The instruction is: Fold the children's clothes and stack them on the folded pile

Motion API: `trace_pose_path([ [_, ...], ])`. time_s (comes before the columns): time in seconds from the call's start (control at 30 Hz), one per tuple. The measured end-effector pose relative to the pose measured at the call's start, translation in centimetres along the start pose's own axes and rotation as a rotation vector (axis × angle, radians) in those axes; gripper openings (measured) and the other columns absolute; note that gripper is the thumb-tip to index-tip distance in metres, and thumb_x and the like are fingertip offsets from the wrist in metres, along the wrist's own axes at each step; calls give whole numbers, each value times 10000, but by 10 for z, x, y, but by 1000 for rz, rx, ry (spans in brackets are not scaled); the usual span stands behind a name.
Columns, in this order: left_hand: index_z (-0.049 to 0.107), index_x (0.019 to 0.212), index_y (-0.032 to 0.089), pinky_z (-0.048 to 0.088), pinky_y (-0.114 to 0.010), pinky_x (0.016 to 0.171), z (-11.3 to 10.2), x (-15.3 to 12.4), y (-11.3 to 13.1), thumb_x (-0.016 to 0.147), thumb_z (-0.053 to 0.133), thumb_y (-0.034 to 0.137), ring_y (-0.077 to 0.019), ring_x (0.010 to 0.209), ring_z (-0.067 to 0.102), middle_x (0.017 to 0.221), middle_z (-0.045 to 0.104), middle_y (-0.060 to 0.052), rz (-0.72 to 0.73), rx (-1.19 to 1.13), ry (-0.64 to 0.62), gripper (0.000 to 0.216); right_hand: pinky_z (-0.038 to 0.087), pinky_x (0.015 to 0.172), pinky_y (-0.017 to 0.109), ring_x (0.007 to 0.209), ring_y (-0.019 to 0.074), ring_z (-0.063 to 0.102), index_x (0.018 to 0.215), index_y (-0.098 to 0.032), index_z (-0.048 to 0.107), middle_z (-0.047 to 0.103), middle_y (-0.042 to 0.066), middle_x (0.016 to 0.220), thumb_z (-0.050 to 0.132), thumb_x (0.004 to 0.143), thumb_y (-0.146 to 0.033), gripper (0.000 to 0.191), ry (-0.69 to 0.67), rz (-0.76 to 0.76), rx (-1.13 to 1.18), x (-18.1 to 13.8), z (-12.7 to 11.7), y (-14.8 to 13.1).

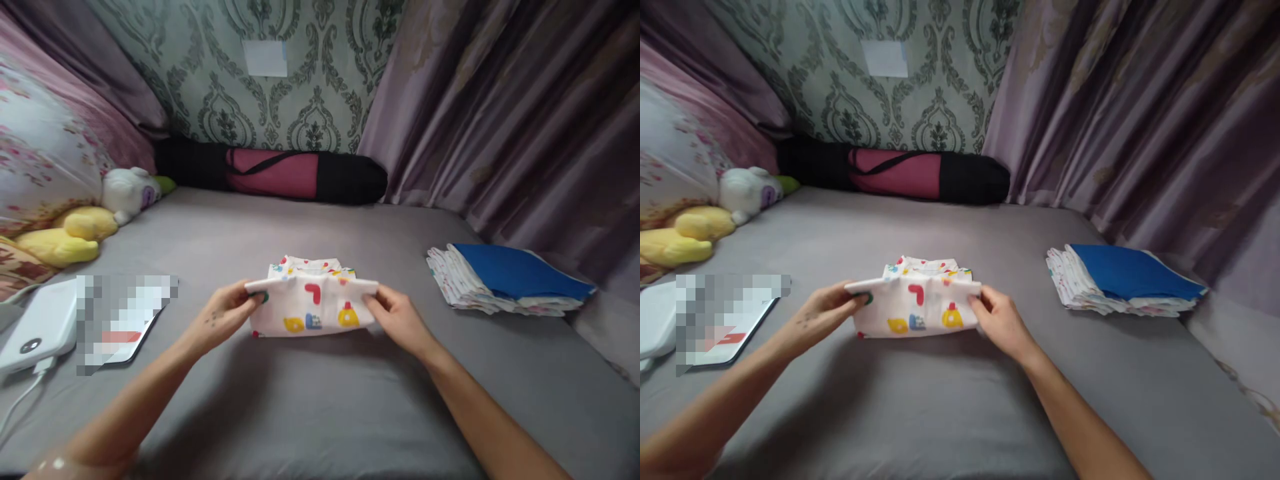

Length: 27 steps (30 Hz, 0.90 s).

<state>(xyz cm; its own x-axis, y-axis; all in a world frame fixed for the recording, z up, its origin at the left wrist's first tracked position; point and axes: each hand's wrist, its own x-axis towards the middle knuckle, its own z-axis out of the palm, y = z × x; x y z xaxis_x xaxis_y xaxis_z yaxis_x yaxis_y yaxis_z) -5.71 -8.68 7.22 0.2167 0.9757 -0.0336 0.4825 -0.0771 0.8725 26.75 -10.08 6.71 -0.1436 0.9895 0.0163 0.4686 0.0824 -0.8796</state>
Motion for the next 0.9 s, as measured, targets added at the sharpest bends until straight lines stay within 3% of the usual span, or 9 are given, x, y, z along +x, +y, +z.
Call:
trace_pose_path([
  [0.13, 647, 884, 132, 441, -254, 569, 23, 45, -14, 774, 503, 393, -178, 677, 579, 735, 634, -30, -101, -25, 218, 318, 421, 578, 236, 680, 169, 599, 811, -175, 593, 658, 23, 735, 438, 905, -334, 241, 207, 83, -245, 50, 18, 9],
  [0.27, 595, 729, 165, 380, -247, 532, 39, 76, -29, 796, 437, 300, -166, 609, 540, 611, 559, -13, -159, 259, 336, 219, 407, 665, 250, 810, 198, 629, 883, -192, 591, 687, 81, 870, 384, 940, -275, 230, 202, 221, -606, 73, 30, 10],
  [0.4, 547, 754, 194, 380, -264, 578, 46, 84, -32, 871, 396, 245, -182, 665, 573, 668, 600, -39, -139, 464, 351, 198, 431, 730, 294, 912, 240, 654, 1077, -191, 561, 689, 125, 967, 300, 988, -303, 298, 140, 278, -770, 75, 38, 9],
  [0.6, 511, 940, 191, 399, -298, 635, 51, 79, -32, 960, 292, 277, -222, 778, 629, 910, 674, -119, -93, 656, 297, 237, 457, 777, 348, 935, 273, 672, 1148, -160, 509, 689, 166, 974, 271, 1006, -328, 324, 94, 314, -848, 74, 43, 7],
  [0.9, 446, 1055, 163, 439, -320, 645, 50, 82, -34, 979, 252, 356, -265, 785, 675, 867, 690, -150, -191, 794, 243, 283, 462, 793, 357, 957, 278, 670, 1197, -143, 467, 689, 186, 1019, 288, 998, -306, 313, 127, 361, -844, 78, 47, 10],
])
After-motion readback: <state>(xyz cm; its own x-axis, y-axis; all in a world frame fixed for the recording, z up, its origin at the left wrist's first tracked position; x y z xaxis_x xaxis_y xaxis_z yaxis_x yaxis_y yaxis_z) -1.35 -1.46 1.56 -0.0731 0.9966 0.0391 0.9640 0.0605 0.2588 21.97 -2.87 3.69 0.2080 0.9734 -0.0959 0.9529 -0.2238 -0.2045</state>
